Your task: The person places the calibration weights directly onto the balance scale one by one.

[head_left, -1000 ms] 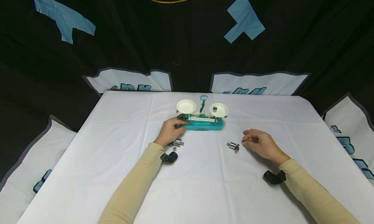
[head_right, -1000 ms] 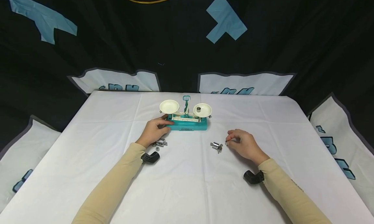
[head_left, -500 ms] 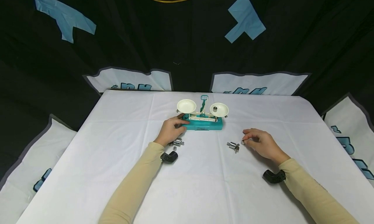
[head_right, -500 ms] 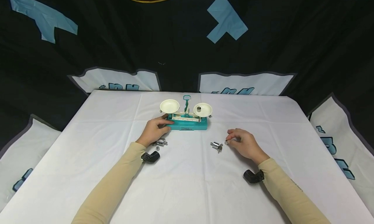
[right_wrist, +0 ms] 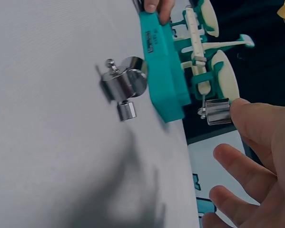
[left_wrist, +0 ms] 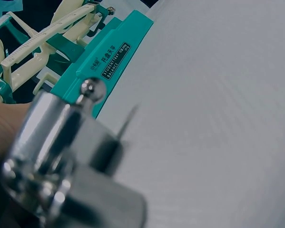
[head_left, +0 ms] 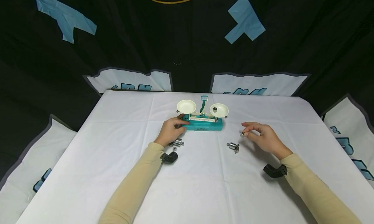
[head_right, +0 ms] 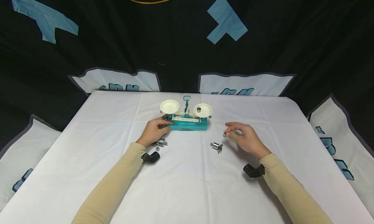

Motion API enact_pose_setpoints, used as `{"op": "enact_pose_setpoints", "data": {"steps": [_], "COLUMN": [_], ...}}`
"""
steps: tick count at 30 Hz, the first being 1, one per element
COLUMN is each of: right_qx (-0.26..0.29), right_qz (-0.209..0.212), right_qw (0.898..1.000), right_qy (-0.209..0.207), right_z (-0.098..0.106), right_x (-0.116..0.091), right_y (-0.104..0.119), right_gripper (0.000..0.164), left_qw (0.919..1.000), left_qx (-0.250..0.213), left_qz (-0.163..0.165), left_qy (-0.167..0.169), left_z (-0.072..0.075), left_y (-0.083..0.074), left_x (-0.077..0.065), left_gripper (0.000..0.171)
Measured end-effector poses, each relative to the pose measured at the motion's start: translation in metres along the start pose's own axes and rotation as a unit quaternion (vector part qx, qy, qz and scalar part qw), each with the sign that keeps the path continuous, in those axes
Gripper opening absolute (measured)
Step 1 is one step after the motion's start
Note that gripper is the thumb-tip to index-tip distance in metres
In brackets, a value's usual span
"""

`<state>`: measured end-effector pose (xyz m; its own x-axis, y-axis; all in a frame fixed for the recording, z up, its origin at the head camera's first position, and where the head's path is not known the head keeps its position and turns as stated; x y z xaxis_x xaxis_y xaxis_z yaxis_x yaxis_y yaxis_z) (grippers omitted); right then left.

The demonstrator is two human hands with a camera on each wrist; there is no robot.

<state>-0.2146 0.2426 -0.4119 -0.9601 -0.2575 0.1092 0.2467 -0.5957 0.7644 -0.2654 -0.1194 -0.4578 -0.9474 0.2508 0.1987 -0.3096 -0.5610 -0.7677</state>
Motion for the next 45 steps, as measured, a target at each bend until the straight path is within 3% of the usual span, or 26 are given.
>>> {"op": "enact_pose_setpoints", "data": {"steps": [9,22,45], "right_qx": [0.037,0.067,0.029], "right_qz": [-0.005,-0.055,-0.036], "right_qw": [0.999,0.996,0.999], "right_qy": [0.003,0.008,-0.016], "right_z": [0.007,0.012,-0.006], "right_x": [0.009,0.031,0.096], "right_y": [0.013,0.023,0.053], "right_gripper": [0.013,0.034,0.022], "left_qw": [1.0,1.0,1.0], "left_qx": [-0.004,0.002,0.0], "left_qz": [0.003,0.005,0.006], "left_qy": [0.001,0.001,0.005], "left_z": [0.0,-0.001,0.0], "left_y": [0.0,0.001,-0.001], "left_x": [0.0,0.0,0.0], "left_gripper": [0.025,0.025,0.025]}}
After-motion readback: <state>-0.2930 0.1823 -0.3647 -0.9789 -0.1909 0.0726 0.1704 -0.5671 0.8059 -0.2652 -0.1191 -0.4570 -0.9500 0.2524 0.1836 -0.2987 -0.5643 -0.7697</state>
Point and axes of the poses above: each hand's wrist, its own x-axis towards the middle knuckle, its own z-axis out of the back of the hand, y = z × x, the point moved 2 cm from there along x, towards the middle knuckle, and after that the axes turned 3 degrees about x, right-handed, at the moved point
